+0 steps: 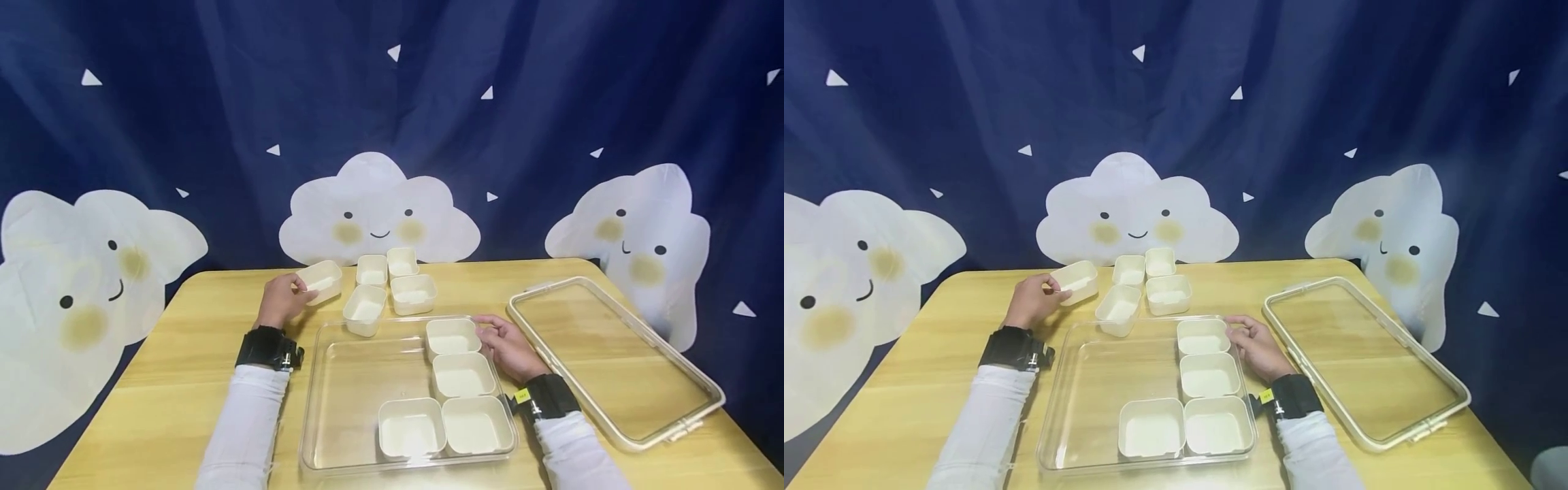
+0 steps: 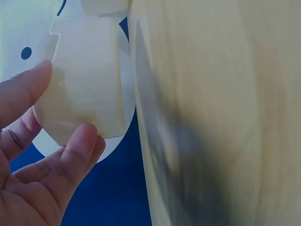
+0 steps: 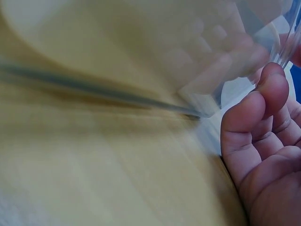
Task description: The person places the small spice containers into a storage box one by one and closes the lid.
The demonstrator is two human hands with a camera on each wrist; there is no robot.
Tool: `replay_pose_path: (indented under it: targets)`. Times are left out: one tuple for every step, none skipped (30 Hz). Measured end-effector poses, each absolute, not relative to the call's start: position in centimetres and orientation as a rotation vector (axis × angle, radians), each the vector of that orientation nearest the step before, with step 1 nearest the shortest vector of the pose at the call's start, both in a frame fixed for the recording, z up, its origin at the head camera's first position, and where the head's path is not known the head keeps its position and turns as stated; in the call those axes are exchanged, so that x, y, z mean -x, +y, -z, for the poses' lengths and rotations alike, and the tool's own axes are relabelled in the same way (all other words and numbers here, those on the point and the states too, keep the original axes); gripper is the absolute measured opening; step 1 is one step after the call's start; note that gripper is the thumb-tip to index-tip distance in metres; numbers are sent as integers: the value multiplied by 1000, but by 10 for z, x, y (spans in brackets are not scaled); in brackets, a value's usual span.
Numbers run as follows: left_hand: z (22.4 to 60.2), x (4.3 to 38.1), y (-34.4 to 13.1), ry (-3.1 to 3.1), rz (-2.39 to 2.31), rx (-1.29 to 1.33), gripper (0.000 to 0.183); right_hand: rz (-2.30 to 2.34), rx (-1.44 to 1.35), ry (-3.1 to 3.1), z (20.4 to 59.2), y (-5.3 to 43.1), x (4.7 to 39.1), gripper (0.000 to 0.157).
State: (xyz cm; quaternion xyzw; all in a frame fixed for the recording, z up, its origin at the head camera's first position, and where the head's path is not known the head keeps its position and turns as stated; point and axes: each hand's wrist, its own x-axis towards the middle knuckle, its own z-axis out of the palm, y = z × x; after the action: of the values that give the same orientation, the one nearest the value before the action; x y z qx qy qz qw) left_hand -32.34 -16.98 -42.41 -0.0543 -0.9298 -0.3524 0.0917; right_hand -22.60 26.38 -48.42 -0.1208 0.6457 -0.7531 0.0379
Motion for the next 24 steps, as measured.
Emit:
replay_pose_path:
  targets:
    - [424,322,-171,-2761,1053,147,26,2306,370,1978,485,263,227,22]
    - [423,321,-171,-2759,1056,136,26,2302,364,1976,485,262,227,22]
    - [422,320,-172,-2754,1059,128,26,2299,358,1978,485,262,227,22]
    - [422,320,-172,-2749,1063,122,26,2296,352,1980,485,261,227,22]
    - [421,319,-172,-2741,1065,122,26,2295,346,1986,485,261,227,22]
    - [420,318,-171,-2729,1071,125,26,2297,342,1993,485,261,227,23]
    - [419,318,-171,-2717,1072,129,26,2299,341,2000,485,261,227,23]
    - [419,318,-170,-2705,1073,131,26,2300,339,2005,485,261,227,23]
    - [418,318,-169,-2692,1074,134,26,2297,349,2009,484,262,227,24]
    - [418,318,-169,-2684,1077,134,27,2296,348,2010,485,262,226,24]
    - [417,317,-169,-2677,1079,134,26,2298,347,2010,485,262,226,24]
    - [417,317,-169,-2674,1082,129,26,2297,346,2011,485,262,226,23]
    - [417,317,-169,-2673,1083,122,26,2297,348,2007,485,262,225,23]
    - [417,318,-168,-2671,1086,116,26,2297,350,2005,485,262,225,23]
    - [416,318,-168,-2670,1085,113,26,2296,355,2002,485,262,225,23]
    - [416,318,-168,-2668,1087,111,26,2300,349,1998,485,261,225,23]
    - [416,318,-168,-2666,1088,115,26,2303,350,1995,484,261,225,23]
    - [415,318,-168,-2664,1086,116,26,2303,349,1995,484,261,225,24]
    - [415,318,-168,-2662,1084,120,26,2302,348,1996,483,262,225,24]
    - [414,318,-168,-2660,1085,123,26,2300,345,2000,483,262,225,24]
    - [413,318,-168,-2656,1087,127,26,2298,338,2004,483,262,224,25]
    - [413,318,-168,-2653,1092,129,26,2295,331,2008,482,262,224,25]
    - [412,318,-168,-2649,1096,128,26,2291,327,2012,482,262,225,25]
    - [411,317,-168,-2645,1100,126,27,2285,322,2016,482,262,225,26]
